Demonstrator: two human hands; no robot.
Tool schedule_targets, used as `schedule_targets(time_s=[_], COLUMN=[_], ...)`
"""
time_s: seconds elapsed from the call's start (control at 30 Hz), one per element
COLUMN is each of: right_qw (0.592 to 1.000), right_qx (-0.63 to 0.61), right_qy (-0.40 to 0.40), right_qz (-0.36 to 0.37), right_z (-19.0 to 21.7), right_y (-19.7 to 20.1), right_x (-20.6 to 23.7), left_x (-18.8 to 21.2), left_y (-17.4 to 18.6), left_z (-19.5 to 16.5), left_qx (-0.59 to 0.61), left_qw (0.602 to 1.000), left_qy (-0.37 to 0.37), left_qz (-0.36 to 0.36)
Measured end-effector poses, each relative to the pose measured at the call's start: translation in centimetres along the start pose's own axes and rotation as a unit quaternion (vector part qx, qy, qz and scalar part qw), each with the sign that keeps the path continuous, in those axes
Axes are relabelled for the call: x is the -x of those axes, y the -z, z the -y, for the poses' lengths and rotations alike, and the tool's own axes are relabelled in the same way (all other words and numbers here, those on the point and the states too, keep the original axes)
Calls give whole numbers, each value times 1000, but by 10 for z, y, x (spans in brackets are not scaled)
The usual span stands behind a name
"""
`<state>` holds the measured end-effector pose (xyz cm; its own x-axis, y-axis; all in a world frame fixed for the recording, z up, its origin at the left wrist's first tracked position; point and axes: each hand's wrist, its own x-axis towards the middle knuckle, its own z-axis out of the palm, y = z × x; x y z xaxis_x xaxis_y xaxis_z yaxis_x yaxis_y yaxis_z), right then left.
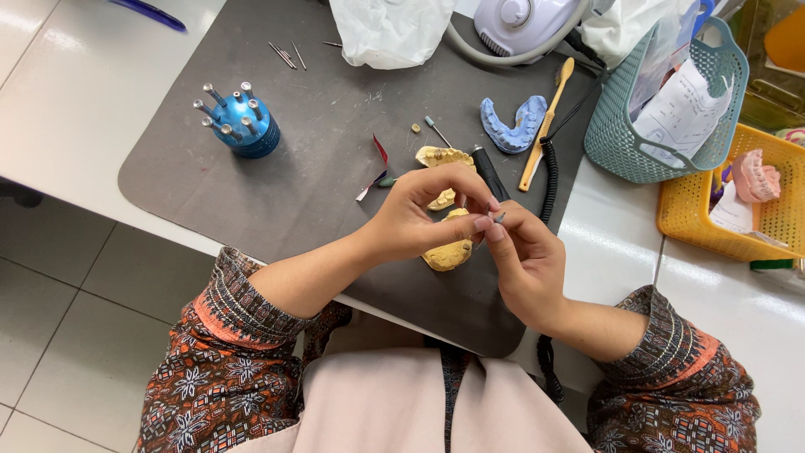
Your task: The person uses a rotary handpiece to grind and smooth a yellow dental cast, then switches to a different bur to continue refining the surface. They inspect the cast by hand, wipe the tool with a tissue, and handle multiple cast pieces on the workbench.
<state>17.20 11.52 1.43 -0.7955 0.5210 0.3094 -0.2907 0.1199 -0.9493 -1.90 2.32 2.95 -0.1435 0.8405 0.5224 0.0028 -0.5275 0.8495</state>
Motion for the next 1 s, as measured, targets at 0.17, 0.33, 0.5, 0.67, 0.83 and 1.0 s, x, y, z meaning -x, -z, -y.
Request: schedule_targets(time_s=[0.17, 0.33, 0.5, 0.67, 0.83, 1.0], right_qw=[999, 998, 999, 998, 999, 999], right_qx=[-24, -24, -16, -19, -20, -21], right_qy=[-24, -12, -14, -32, -17, -21], right_qz=[-25, -49, -44, -45, -33, -35], right_z=[-9, -18, -25, -27, -29, -31], right_y=[5, 11, 10, 11, 13, 11], right_x=[-5, -14, -17, -14, -17, -18], left_x=[-8, -33, -47, -60, -70, -68], left_y=[6, 72, 149, 161, 160, 166], left_z=[4, 28, 46, 54, 49, 50], left_qx=[-57, -436, -762, -836, -843, -850], left_qw=[998, 831, 535, 364, 326, 327], left_qy=[-20, -154, 116, 265, 301, 254], left_qz=[-28, -309, -347, -315, -305, -325])
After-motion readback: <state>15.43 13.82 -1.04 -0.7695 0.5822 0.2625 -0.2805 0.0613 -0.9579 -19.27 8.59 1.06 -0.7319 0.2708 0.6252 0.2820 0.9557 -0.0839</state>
